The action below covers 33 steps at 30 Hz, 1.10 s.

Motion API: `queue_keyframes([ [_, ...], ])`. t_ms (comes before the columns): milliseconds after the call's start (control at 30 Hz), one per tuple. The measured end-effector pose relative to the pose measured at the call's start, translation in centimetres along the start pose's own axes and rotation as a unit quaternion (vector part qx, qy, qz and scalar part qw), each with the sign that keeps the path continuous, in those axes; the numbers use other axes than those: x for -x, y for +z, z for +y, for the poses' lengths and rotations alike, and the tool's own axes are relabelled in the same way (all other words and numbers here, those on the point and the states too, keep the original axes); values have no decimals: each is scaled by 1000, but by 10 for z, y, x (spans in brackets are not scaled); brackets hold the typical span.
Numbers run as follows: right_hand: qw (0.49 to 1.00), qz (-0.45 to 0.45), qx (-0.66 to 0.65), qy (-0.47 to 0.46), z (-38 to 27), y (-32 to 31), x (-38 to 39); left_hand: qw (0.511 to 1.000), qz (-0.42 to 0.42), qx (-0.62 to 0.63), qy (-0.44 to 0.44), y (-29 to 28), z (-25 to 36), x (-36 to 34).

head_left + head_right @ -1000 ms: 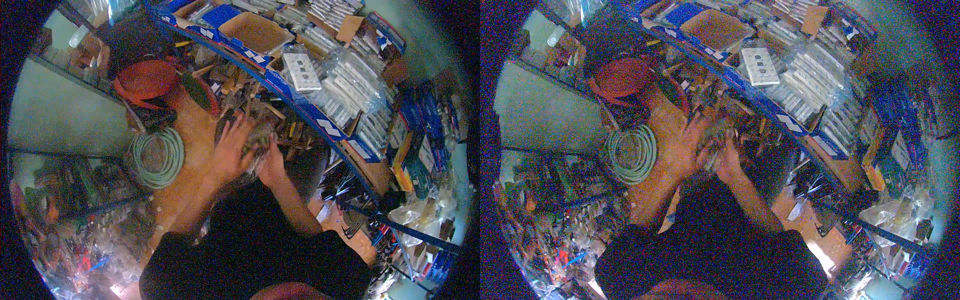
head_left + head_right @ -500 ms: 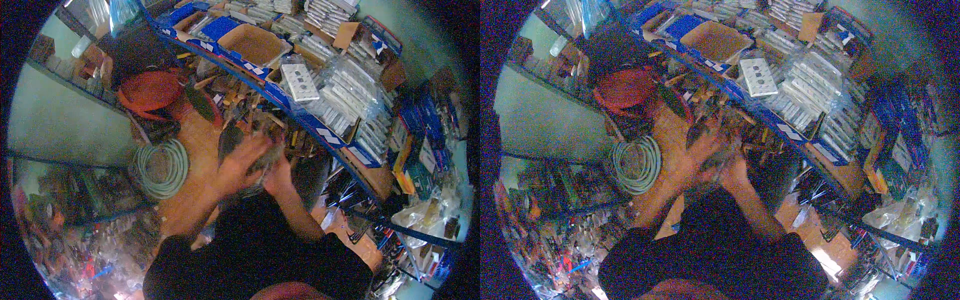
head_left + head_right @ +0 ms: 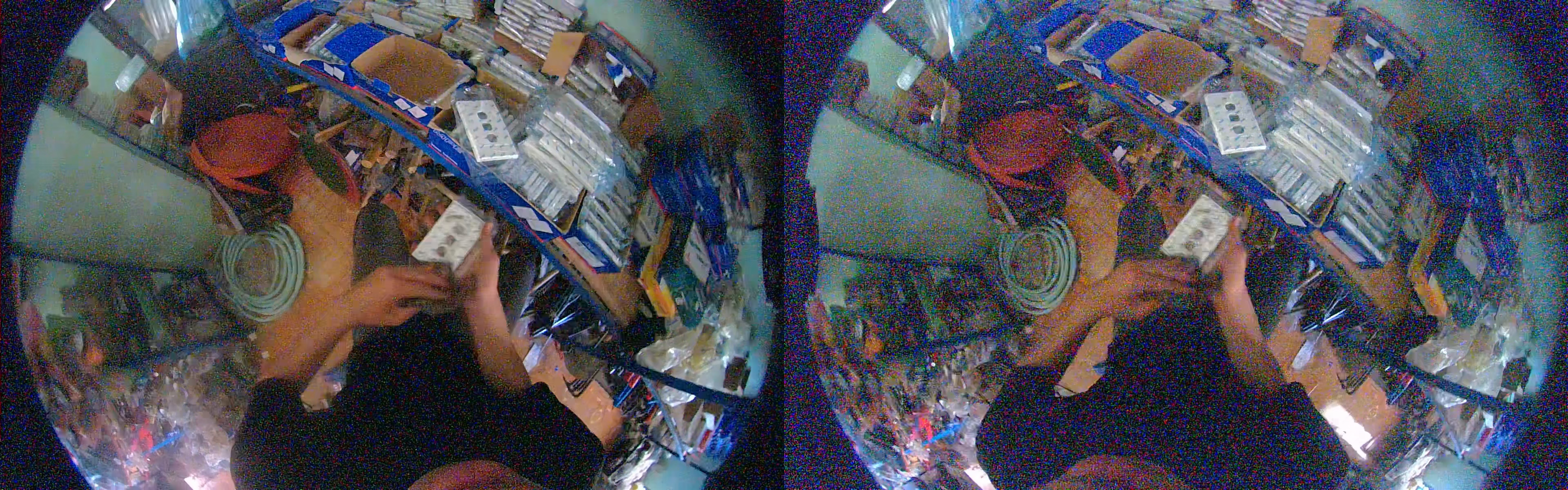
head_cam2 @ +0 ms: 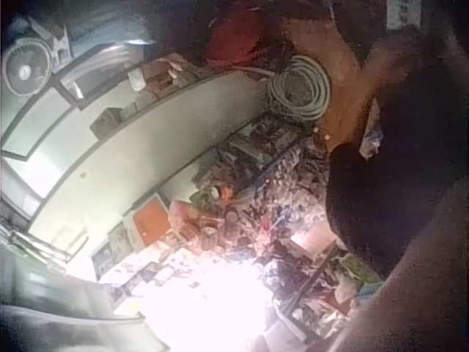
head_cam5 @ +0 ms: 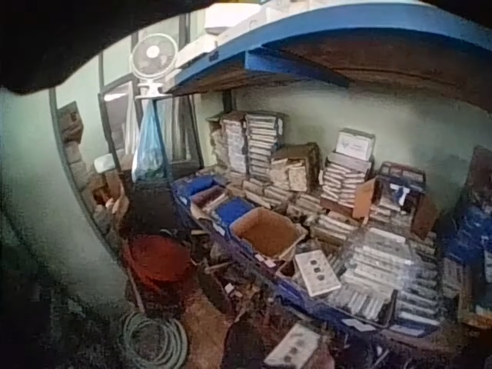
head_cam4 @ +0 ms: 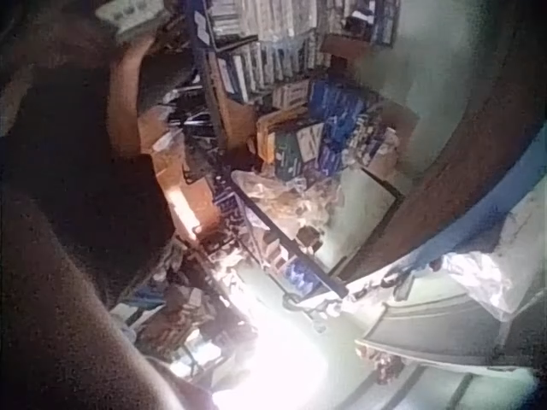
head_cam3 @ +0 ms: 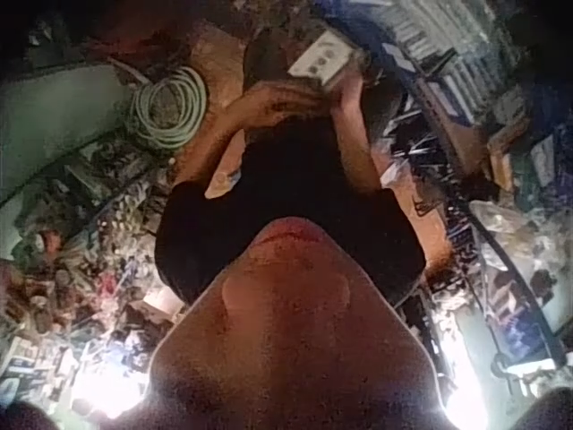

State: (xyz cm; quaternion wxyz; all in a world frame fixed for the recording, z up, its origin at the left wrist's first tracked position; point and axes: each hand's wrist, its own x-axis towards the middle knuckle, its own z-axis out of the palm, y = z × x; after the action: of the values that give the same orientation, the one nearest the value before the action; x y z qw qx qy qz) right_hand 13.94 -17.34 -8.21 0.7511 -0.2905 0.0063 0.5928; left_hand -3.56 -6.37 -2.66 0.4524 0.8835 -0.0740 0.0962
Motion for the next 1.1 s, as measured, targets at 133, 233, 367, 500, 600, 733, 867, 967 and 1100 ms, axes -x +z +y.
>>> queue_keyframes([
  [133,998,13,-48,-31,4,7,8,981,151,80,-95,-37,10,20],
  [233,1000,-8,9,5,26,14,12,936,333,-10,-111,-38,10,0],
  [367,998,8,41,-42,29,14,-10,947,308,-70,-57,21,3,-5],
  [500,993,-90,48,-55,10,-1,-16,976,205,57,-50,27,-5,24],
  [600,997,-37,45,-39,18,15,-3,958,272,77,-45,9,-1,35],
  [733,999,-28,10,-14,64,26,0,899,435,46,-24,-1,-2,20],
  [867,993,-53,93,-50,60,27,-11,918,389,-42,-65,26,-4,27],
  [967,979,31,190,-67,28,64,10,967,238,88,-21,18,-17,58],
  [1100,893,13,415,-174,-34,111,20,938,303,123,-113,25,-26,95],
])
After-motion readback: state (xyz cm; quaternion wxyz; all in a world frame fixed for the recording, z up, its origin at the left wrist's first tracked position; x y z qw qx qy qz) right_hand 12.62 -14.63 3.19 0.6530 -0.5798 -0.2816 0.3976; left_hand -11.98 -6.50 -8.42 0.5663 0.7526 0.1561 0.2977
